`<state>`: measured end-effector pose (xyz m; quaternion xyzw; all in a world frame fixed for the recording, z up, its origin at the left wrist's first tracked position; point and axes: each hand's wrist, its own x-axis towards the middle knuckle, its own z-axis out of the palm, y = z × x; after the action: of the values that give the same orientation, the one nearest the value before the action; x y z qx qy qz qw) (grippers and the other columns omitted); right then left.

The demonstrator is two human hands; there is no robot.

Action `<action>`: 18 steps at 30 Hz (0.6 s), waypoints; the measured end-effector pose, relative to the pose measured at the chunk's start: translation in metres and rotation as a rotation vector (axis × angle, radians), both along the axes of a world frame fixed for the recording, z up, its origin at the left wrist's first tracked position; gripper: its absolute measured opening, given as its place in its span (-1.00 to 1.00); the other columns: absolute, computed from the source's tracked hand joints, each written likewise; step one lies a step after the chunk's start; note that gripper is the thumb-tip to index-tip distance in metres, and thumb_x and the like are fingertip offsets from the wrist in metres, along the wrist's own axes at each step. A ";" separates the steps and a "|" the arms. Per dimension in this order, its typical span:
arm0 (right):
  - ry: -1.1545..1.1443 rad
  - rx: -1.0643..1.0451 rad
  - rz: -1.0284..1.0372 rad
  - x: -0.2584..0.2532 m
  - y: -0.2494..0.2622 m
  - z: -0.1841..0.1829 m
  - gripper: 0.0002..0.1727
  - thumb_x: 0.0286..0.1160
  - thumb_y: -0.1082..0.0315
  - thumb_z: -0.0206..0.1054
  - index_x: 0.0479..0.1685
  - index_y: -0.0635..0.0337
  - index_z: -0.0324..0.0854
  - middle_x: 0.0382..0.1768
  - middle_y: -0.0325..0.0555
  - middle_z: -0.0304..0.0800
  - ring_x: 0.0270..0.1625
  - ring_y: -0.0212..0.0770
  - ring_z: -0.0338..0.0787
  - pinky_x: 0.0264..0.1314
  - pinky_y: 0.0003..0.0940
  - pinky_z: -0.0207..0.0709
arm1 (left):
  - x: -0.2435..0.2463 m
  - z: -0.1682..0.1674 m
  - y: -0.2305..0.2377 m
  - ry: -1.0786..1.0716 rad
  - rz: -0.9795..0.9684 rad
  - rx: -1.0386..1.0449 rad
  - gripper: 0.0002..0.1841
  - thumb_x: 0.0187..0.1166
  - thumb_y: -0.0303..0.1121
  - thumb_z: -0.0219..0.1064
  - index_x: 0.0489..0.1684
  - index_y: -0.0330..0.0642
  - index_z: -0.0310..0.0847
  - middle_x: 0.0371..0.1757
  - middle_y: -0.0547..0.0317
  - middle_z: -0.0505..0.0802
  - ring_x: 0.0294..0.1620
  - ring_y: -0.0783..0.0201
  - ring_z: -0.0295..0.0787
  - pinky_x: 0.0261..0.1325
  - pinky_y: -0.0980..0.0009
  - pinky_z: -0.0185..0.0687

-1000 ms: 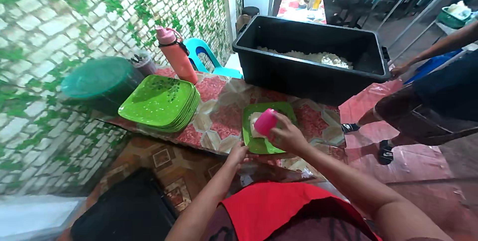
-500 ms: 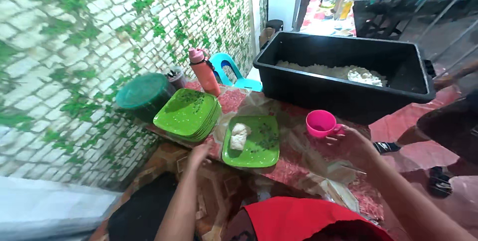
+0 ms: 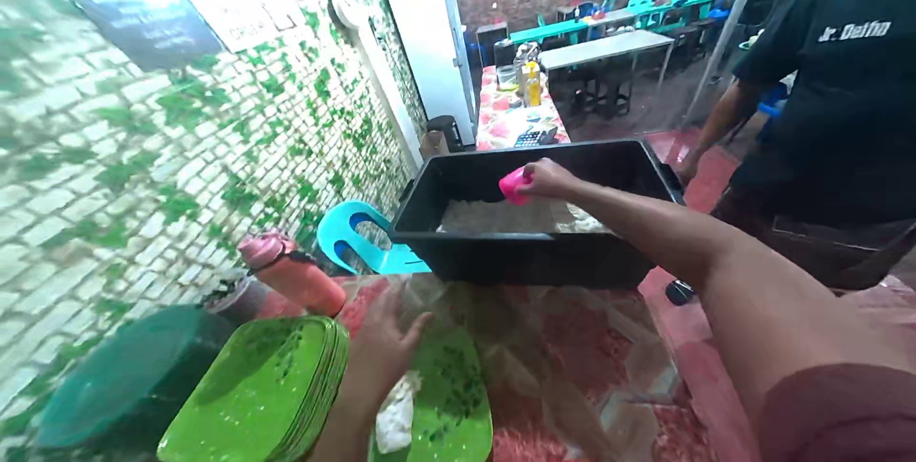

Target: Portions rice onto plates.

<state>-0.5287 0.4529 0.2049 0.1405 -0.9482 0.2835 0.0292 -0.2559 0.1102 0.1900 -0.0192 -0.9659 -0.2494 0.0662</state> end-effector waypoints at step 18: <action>-0.229 0.808 0.406 -0.048 -0.036 -0.080 -0.45 0.12 0.16 0.75 0.03 0.38 0.77 0.62 0.45 0.33 0.59 0.45 0.44 0.35 0.35 0.55 | -0.132 -0.056 0.108 0.091 -0.111 -0.254 -0.11 0.57 0.50 -0.08 0.88 0.22 0.14 0.94 -0.06 -0.01 0.95 -0.18 -0.36 0.72 -0.53 -0.46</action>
<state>-0.5771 0.4169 0.1253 0.2910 -0.9331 -0.0950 -0.1885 -0.3876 0.2186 0.1335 -0.0921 -0.9832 -0.1272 0.0931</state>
